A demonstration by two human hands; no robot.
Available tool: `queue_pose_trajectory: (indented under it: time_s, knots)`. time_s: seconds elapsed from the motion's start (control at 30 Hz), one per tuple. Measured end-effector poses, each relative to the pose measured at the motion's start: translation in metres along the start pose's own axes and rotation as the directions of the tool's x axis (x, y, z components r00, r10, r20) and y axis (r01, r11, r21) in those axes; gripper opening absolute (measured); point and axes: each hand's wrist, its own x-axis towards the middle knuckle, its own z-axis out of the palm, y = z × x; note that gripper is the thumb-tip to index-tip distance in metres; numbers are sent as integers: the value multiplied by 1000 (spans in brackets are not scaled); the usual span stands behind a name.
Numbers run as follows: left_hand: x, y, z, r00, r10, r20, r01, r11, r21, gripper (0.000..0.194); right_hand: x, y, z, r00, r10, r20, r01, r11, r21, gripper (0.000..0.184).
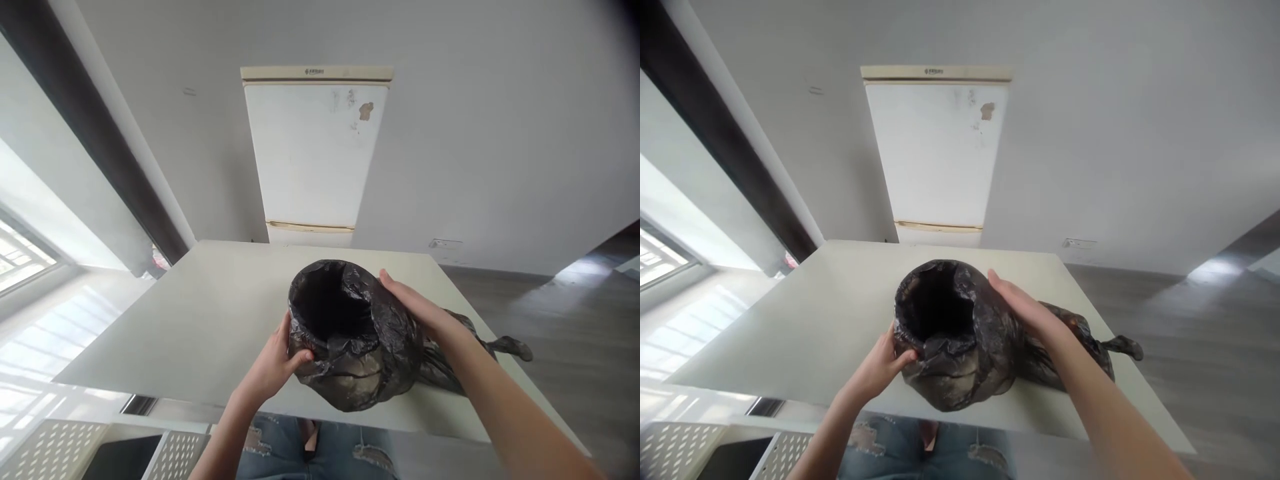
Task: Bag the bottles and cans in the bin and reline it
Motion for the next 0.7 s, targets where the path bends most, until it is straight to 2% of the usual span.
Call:
queue_pose_trajectory:
  time_s: [0.1,0.2,0.3,0.4,0.5,0.6,0.67,0.7]
  knots:
    - [-4,-6,2,999,-47,-22,48,998,42,83,-10,11,-1,999,17,-41,-11,990,140,47]
    - [-4,-9,1,999,-37,-32,40,995,94,67,-17,19,-10,997,-19,-76,37,971,236,32]
    - [0,-10,-2,999,1,-34,4,989,149,59,-17,30,-17,982,-44,-183,106,933,343,36]
    - [5,-7,-6,998,53,-22,-48,981,186,55,-9,47,-16,961,-12,-277,124,913,388,42]
    - [9,-4,-11,995,95,10,-95,974,206,50,0,68,-10,956,-21,-292,104,957,271,44]
    - [14,-7,-16,988,148,49,-155,967,202,51,0,80,-8,942,-109,-317,123,992,22,44]
    - [17,-15,-20,984,165,60,-173,970,172,58,-7,81,-8,915,-188,-356,142,978,-152,43]
    - [20,-21,-22,986,159,57,-165,975,148,62,-14,81,-8,887,-227,-403,141,962,-232,42]
